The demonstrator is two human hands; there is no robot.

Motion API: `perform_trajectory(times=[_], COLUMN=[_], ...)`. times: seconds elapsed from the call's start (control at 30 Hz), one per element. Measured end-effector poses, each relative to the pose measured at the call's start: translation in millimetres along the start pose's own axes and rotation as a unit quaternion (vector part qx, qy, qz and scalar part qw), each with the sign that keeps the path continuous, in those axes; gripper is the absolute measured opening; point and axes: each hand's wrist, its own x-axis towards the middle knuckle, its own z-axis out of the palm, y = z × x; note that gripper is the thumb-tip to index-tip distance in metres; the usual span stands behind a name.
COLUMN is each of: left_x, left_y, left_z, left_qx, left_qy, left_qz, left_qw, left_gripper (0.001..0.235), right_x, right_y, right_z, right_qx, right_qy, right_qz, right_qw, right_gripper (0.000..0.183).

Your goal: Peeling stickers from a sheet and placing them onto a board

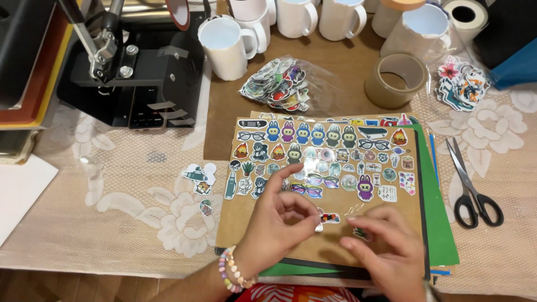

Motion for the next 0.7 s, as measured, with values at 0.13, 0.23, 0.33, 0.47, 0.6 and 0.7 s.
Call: perform_trajectory(times=[0.13, 0.23, 0.33, 0.47, 0.6, 0.7], left_x=[1.7, 1.2, -1.2, -6.7, -11.6, -15.2], left_y=[11.5, 10.8, 5.4, -2.4, -4.5, -12.5], left_z=[-4.0, -3.7, -4.8, -7.2, -6.9, -9.1], left_qx=[0.038, 0.08, 0.077, 0.092, 0.081, 0.069], left_qy=[-0.024, -0.051, -0.055, -0.074, -0.08, -0.068], left_qz=[-0.022, -0.022, -0.025, -0.018, -0.049, -0.057], left_qw=[0.999, 0.995, 0.995, 0.993, 0.992, 0.994], left_gripper=[0.084, 0.087, 0.086, 0.087, 0.086, 0.085], right_x=[22.3, 26.0, 22.7, 18.6, 15.8, 13.4], right_y=[-17.1, -27.0, -25.7, -24.9, -18.1, -19.1], right_z=[-12.8, -8.0, -4.2, -3.6, -3.0, -0.3], right_qx=[-0.222, -0.271, -0.283, -0.285, -0.285, -0.277], right_qy=[0.002, -0.027, -0.013, -0.032, -0.059, -0.059], right_qz=[-0.202, -0.266, -0.295, -0.291, -0.309, -0.316], right_qw=[0.954, 0.925, 0.912, 0.913, 0.905, 0.906], right_gripper=[0.031, 0.028, 0.023, 0.023, 0.025, 0.021])
